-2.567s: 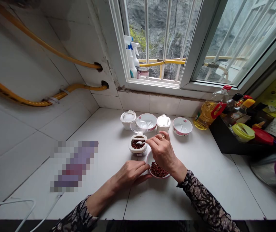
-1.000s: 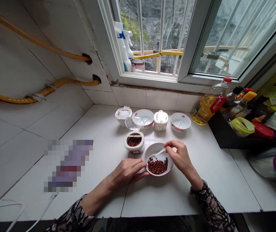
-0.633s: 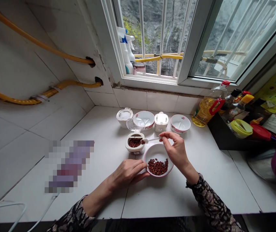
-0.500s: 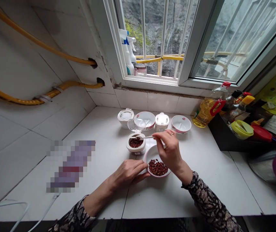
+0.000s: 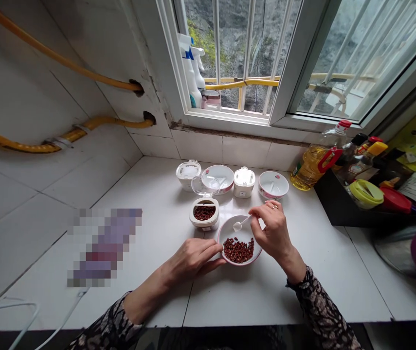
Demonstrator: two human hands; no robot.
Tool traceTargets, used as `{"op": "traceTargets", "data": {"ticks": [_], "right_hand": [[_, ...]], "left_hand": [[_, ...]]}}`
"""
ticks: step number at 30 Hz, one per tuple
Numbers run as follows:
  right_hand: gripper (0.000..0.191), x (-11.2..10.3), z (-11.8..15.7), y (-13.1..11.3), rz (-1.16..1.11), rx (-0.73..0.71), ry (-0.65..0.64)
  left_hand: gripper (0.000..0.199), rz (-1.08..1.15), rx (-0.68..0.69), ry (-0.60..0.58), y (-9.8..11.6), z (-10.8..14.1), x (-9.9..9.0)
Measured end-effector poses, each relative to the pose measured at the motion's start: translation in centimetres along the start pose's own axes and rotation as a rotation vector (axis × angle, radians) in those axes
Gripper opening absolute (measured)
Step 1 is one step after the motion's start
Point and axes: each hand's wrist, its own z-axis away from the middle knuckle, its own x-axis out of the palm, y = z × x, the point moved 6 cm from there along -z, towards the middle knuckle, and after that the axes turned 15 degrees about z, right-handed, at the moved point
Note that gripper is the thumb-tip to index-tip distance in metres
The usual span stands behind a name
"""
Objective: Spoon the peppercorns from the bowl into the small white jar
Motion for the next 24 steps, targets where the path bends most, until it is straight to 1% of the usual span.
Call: {"op": "traceTargets", "data": {"ticks": [2, 4, 6, 9, 12, 19, 24], "right_hand": [[0.016, 0.8, 0.9, 0.3, 0.037, 0.003, -0.061], [0.017, 1.6, 1.7, 0.1, 0.024, 0.007, -0.113], [0.017, 2.4, 2.3, -0.4, -0.033, 0.022, -0.158], [0.017, 3.3, 2.7, -0.9, -0.119, 0.077, -0.191], [0.018, 3.7, 2.9, -0.4, -0.173, 0.173, -0.199], [0.016, 3.8, 3.6, 2.2, -0.288, 0.462, -0.243], [0.016, 4.0, 3.7, 2.7, -0.418, 0.628, -0.301]], "left_hand": [[0.028, 0.001, 0.001, -0.003, 0.0, 0.1, 0.1], [0.027, 0.005, -0.001, -0.006, 0.0, 0.1, 0.1], [0.026, 0.009, -0.005, -0.006, -0.1, 0.1, 0.1], [0.026, 0.018, -0.005, -0.002, -0.1, 0.1, 0.0], [0.025, 0.03, -0.001, 0.001, 0.0, 0.0, 0.0], [0.023, 0.038, 0.002, 0.007, -0.1, 0.1, 0.0], [0.024, 0.035, 0.011, 0.016, -0.1, 0.1, 0.0]]}}
